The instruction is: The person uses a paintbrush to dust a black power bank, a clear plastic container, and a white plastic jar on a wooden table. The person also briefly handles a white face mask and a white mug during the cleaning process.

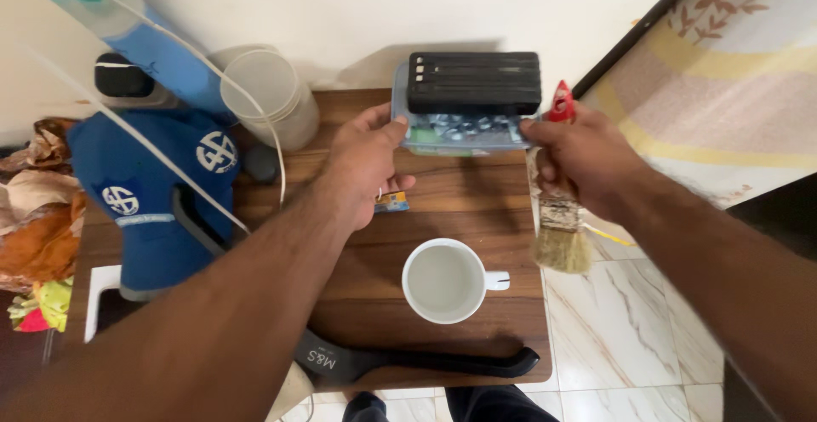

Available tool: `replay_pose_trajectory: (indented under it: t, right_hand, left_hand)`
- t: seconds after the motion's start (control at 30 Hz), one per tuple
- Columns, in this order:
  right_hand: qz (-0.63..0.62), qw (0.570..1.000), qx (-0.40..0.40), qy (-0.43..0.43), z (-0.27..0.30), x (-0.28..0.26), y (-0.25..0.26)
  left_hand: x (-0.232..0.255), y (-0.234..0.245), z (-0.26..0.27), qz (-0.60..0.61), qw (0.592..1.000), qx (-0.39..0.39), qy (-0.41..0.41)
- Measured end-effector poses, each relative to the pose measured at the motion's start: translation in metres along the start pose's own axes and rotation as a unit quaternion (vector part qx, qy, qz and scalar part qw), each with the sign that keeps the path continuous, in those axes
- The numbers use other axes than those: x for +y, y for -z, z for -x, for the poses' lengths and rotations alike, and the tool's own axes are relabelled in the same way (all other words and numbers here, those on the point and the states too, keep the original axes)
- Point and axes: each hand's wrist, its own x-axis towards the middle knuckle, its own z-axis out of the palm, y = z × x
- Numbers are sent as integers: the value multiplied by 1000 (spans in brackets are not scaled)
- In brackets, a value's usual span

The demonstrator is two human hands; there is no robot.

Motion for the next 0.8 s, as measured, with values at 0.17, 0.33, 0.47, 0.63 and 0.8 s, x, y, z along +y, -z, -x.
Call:
replay_pose_trajectory:
  t: [0.17,0.33,0.47,0.63,0.8]
  right_hand:
    - [-23,999,0,29,24,-17,9]
    - [-37,997,-14,71,58,-40,11]
    - [-2,996,-29,81,77,-50,-2]
    - [83,994,-1,77,83,-50,-7]
    - [150,946,183,221,57,-57,21]
  left_hand:
    - [17,3,28,5,1000,-17,-12]
    - [32,11,56,33,995,-75,-57]
    - [38,16,68,106,986,-108,-69]
    - [37,30,81,200,977,-37,-67]
    - [37,63,107,238,967,-16,-86]
